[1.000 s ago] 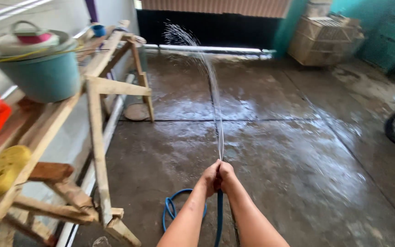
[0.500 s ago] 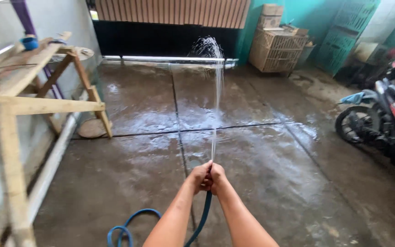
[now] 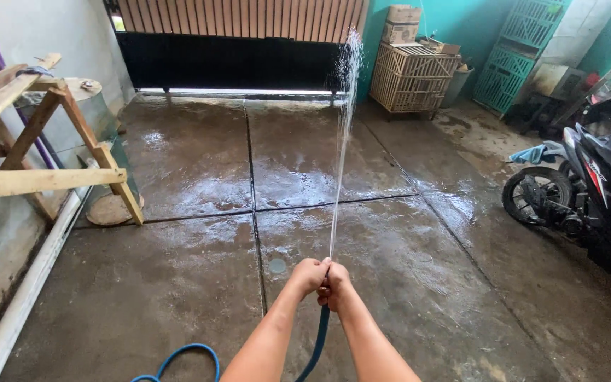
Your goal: The person is using a water hose to wash the concrete floor of a garage or driveway.
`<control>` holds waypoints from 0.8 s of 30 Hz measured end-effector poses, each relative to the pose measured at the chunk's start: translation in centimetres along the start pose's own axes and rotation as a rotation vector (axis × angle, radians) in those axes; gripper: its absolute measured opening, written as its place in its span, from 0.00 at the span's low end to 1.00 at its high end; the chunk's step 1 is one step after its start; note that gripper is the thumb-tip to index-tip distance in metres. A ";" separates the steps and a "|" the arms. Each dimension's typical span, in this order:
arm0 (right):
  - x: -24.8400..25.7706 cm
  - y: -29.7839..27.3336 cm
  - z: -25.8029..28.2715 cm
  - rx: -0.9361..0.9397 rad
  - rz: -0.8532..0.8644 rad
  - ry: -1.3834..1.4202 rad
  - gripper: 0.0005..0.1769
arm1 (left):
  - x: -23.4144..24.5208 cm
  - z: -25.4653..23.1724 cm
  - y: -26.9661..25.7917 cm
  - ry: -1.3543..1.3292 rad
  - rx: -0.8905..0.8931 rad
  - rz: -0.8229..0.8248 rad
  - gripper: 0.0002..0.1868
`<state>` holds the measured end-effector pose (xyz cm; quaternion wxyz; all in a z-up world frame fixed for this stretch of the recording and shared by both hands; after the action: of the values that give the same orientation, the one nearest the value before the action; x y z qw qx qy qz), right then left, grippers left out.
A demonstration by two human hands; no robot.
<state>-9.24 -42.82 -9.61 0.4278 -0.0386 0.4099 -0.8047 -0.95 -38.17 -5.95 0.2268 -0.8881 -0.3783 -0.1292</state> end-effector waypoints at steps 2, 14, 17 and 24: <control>0.8 2.5 -0.3 -0.031 -0.004 0.027 0.25 | 0.5 -0.5 0.7 0.016 0.028 0.012 0.26; 0.1 11.0 7.9 -0.021 -0.116 0.024 0.24 | 1.8 -2.5 14.1 -0.026 -0.125 0.101 0.22; -0.2 13.7 10.0 0.007 -0.117 0.031 0.25 | 1.9 -2.8 16.6 -0.095 -0.139 0.134 0.24; 0.0 15.2 8.9 -0.087 -0.157 0.035 0.27 | 0.6 0.0 21.1 0.007 -0.126 0.133 0.23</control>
<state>4.43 -52.89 -14.30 0.3541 -0.0752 0.4475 -0.8178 14.87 -50.68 -12.11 0.1802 -0.9233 -0.3087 -0.1406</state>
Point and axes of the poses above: each hand's wrist, its own y-axis towards the middle knuckle, its own x-axis out of the back of the hand, z = x × y, the point moved 10 cm from there along y, towards the middle knuckle, and after that the axes turned 5 degrees about -y, right-handed, at the moved point
